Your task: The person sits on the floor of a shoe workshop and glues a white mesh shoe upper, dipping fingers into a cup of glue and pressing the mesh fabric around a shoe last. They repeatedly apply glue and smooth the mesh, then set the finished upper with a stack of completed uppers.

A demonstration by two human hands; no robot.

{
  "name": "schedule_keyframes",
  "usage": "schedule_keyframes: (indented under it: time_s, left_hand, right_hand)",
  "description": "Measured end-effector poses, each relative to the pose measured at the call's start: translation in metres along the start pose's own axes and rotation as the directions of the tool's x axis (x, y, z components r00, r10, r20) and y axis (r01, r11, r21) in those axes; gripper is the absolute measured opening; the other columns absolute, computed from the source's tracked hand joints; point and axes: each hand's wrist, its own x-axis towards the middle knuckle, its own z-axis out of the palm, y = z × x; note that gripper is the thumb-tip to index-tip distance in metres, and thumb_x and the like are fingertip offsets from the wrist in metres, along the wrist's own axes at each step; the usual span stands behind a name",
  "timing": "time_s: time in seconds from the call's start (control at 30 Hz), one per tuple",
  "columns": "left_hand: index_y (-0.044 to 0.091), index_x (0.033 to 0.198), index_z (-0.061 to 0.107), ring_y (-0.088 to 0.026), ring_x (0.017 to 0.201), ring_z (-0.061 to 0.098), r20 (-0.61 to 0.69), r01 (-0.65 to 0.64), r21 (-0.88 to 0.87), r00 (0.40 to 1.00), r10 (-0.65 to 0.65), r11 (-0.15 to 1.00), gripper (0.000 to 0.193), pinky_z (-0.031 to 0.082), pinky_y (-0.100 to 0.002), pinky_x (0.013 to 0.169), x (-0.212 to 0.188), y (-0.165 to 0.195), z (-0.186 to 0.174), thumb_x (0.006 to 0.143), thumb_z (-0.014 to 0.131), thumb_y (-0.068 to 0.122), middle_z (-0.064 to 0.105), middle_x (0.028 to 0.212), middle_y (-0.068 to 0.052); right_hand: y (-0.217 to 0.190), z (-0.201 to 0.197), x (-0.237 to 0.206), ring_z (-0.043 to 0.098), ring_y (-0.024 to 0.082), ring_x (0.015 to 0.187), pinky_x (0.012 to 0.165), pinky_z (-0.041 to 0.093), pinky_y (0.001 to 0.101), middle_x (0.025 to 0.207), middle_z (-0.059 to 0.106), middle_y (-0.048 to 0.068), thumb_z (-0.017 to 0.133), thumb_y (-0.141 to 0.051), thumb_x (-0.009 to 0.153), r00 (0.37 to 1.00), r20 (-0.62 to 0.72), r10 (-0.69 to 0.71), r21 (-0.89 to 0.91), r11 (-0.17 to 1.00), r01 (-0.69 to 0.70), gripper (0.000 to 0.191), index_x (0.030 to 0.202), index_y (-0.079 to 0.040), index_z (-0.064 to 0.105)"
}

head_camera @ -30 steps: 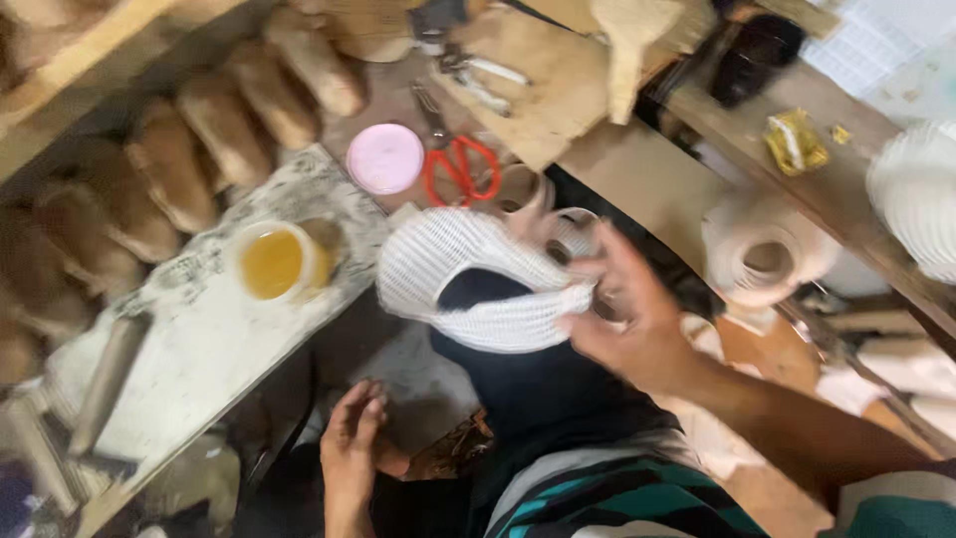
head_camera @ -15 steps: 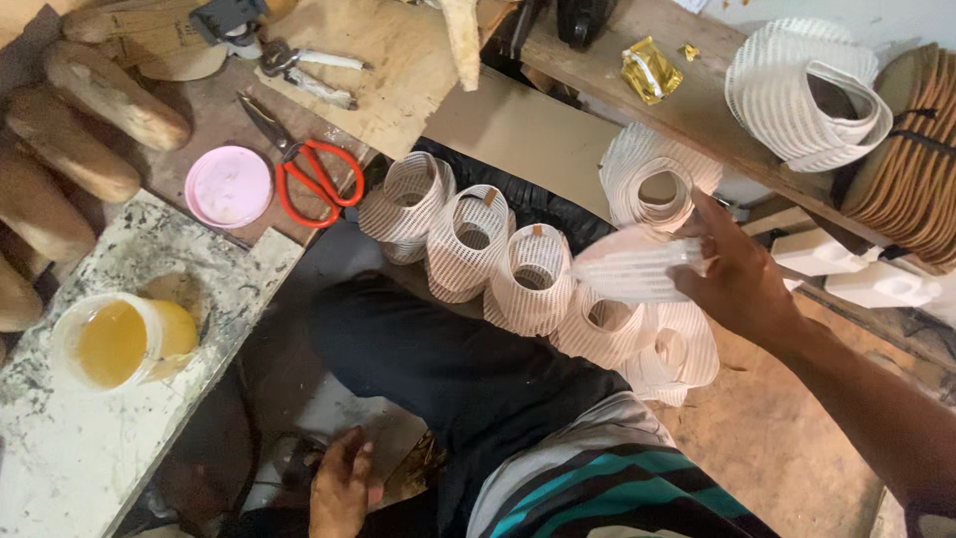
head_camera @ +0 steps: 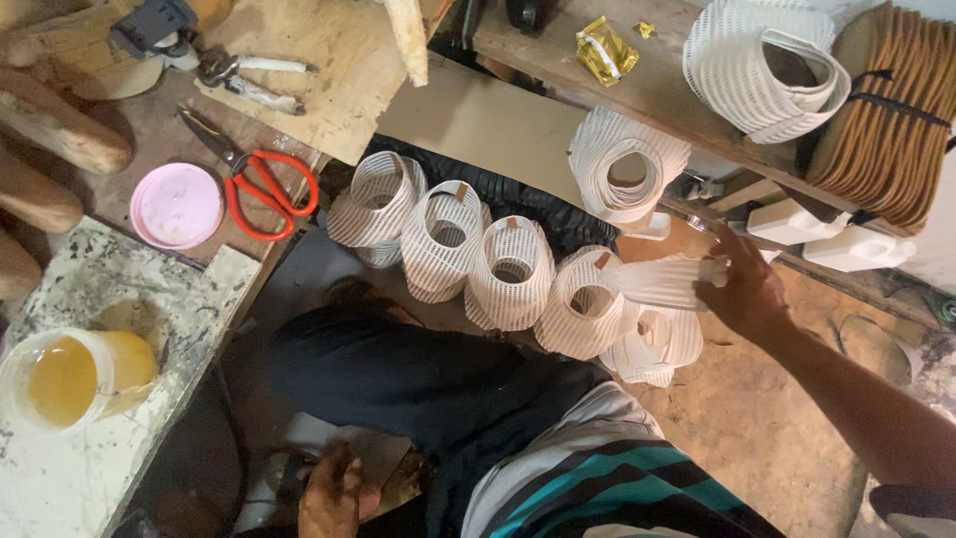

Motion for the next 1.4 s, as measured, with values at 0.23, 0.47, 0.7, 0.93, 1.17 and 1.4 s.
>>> schedule_keyframes:
  time_s: [0.23,0.47,0.7,0.93,1.17,1.4]
  left_hand:
    - [0.004,0.130,0.067,-0.038,0.125,0.062,-0.014,-0.077,0.142,0.997,0.080,0.987,0.044,0.047,-0.046,0.109,-0.003,0.012,-0.002,0.092,0.065,0.027,0.068,0.130,-0.022]
    - [0.005,0.125,0.070,-0.034,0.116,0.069,-0.089,-0.093,0.141,0.990,0.106,0.986,0.042,0.053,-0.044,0.103,-0.015,0.014,-0.001,0.089,0.064,0.027,0.074,0.120,-0.020]
    - [0.005,0.119,0.073,-0.033,0.108,0.073,-0.014,0.016,0.149,1.000,-0.014,0.989,0.035,0.059,-0.043,0.097,-0.010,0.018,0.002,0.091,0.065,0.024,0.075,0.115,-0.019]
    - [0.005,0.115,0.073,-0.032,0.111,0.073,0.033,0.157,0.034,0.987,-0.159,0.987,0.028,0.055,-0.042,0.100,-0.009,0.010,0.009,0.094,0.065,0.020,0.077,0.115,-0.016]
    - [0.006,0.117,0.075,-0.029,0.114,0.072,0.044,0.162,0.131,0.985,-0.169,0.978,0.031,0.056,-0.042,0.100,0.001,0.001,0.015,0.090,0.064,0.015,0.076,0.117,-0.015]
    - [0.002,0.127,0.066,-0.030,0.110,0.070,0.088,-0.036,0.112,0.996,0.026,0.993,0.046,0.056,-0.042,0.096,-0.009,0.009,0.003,0.095,0.061,0.035,0.069,0.119,-0.020]
  right_hand:
    - [0.021,-0.054,0.021,0.071,0.029,0.097,0.077,0.062,0.0473,0.127,0.070,0.007,0.076,-0.010,0.082,0.614,0.652,0.445,0.019,0.800,-0.599,0.090,0.160,-0.029,0.035]
    - [0.015,-0.035,0.038,0.070,0.020,0.097,0.085,0.060,0.0426,0.126,0.072,0.006,0.077,-0.007,0.078,0.337,0.836,0.433,-0.040,0.660,-0.750,0.092,0.157,-0.026,0.035]
    - [0.042,0.006,0.049,0.068,0.028,0.089,0.075,0.059,0.0440,0.108,0.071,0.020,0.081,-0.031,0.080,0.451,0.624,0.638,-0.075,0.623,-0.778,0.085,0.156,-0.013,0.048]
    - [0.052,0.055,0.033,0.065,0.036,0.101,0.062,0.061,0.0519,0.134,0.060,0.020,0.084,-0.034,0.078,0.502,0.458,0.733,0.013,0.559,-0.829,0.110,0.165,-0.019,0.019]
    - [0.038,0.090,-0.003,0.064,0.044,0.118,0.092,0.055,0.0554,0.139,0.058,0.026,0.086,-0.033,0.077,0.699,0.445,0.560,-0.122,0.811,-0.572,0.106,0.161,-0.013,0.024]
    - [-0.002,0.071,0.027,0.054,0.040,0.131,0.110,0.045,0.0497,0.146,0.057,0.021,0.073,-0.031,0.080,0.992,0.098,-0.077,-0.070,0.994,0.084,0.087,0.158,-0.009,0.042]
